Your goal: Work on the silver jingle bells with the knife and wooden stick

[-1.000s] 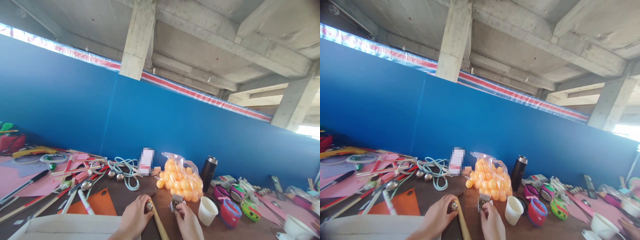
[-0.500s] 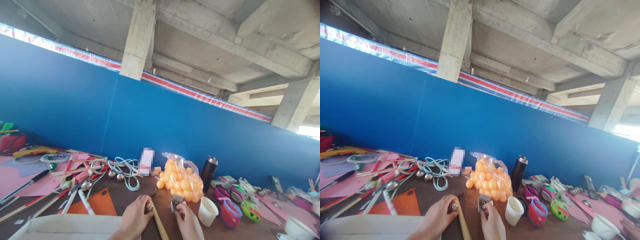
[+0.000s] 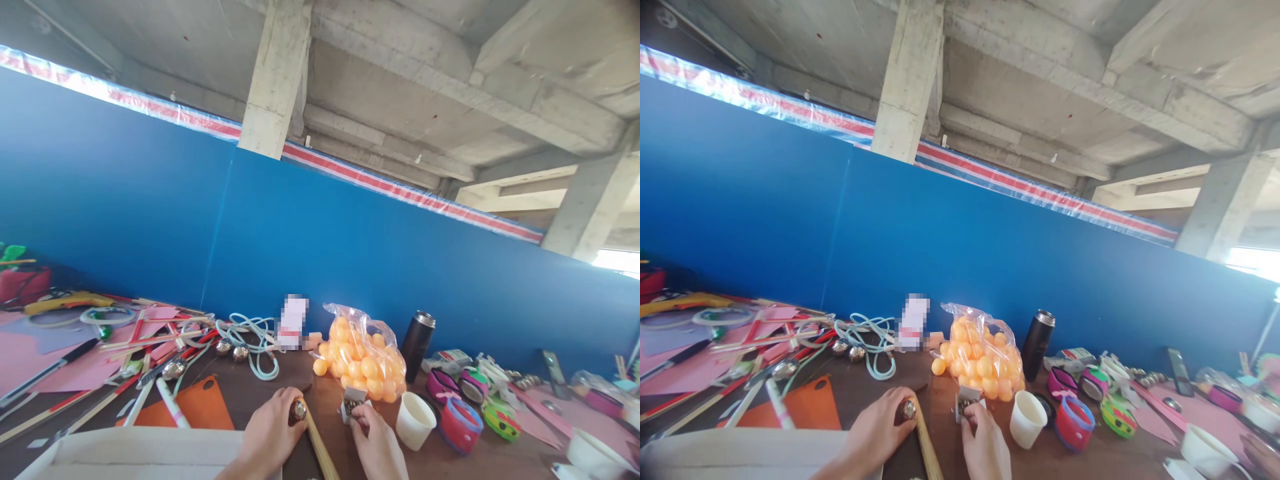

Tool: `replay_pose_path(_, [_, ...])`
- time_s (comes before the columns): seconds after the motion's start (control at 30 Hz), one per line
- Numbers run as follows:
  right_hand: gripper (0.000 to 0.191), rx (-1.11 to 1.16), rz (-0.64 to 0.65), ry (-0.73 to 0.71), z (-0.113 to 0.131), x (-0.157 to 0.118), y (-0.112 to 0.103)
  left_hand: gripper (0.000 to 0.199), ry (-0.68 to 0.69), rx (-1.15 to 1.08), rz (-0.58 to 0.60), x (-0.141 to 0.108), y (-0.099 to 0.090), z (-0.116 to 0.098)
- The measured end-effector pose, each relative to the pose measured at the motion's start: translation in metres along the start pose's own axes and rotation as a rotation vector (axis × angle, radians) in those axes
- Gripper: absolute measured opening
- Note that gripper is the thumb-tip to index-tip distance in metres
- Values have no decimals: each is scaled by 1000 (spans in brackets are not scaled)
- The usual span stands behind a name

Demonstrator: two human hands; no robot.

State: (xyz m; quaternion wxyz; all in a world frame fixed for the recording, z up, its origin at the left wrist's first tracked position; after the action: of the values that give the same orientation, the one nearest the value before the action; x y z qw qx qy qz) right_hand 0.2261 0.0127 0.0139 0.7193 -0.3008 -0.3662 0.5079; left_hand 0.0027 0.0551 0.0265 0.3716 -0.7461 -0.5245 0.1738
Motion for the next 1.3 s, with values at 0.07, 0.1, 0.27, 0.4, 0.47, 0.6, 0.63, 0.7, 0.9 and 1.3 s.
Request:
replay_pose_path(0.07, [13,19,-29,-20,3,-1,-3,25,12,-46,-30,0,-2,-1])
replay_pose_path(0.1, [14,33,-52,-37,5,-1,-6,27,21,-75,-53,0,-4,-1])
replay_pose_path(0.27, [21,150,-122,-190,29,-10,-12,33,94,-249,-167,3,-10,0])
replay_pose_path(0.4, [20,251,-54,-292,56,-20,-6,34,141,-343,-196,5,-9,0])
replay_pose_path(0.47, [18,268,-32,-322,67,-25,-3,35,146,-372,-172,5,-6,-1])
replay_pose_path(0.6, [17,240,4,-348,79,-31,1,37,143,-409,-137,3,-5,-6])
replay_pose_path(0.63, [16,214,10,-342,79,-31,2,37,142,-419,-133,2,-6,-7])
replay_pose_path(0.7, [14,126,50,-303,77,-31,6,38,140,-445,-116,1,-7,-8])
replay_pose_path(0.9, [14,-86,208,-165,63,-32,22,40,113,-572,-97,2,-8,0])
replay_pose_path(1.3, [18,-171,-71,-46,46,-19,-2,41,40,-586,-135,7,-4,11])
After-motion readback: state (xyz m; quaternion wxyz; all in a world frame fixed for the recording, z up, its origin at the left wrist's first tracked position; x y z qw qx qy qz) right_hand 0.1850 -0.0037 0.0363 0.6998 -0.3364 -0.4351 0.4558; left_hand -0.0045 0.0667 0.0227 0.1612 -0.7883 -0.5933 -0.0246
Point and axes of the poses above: each hand's wrist, its own x-axis towards the middle knuckle, its own y-axis out of the palm, z = x × y, the point moved 6 cm from there along x, towards the middle knuckle, and after that the axes turned 7 degrees about z, right-handed, at the moved point
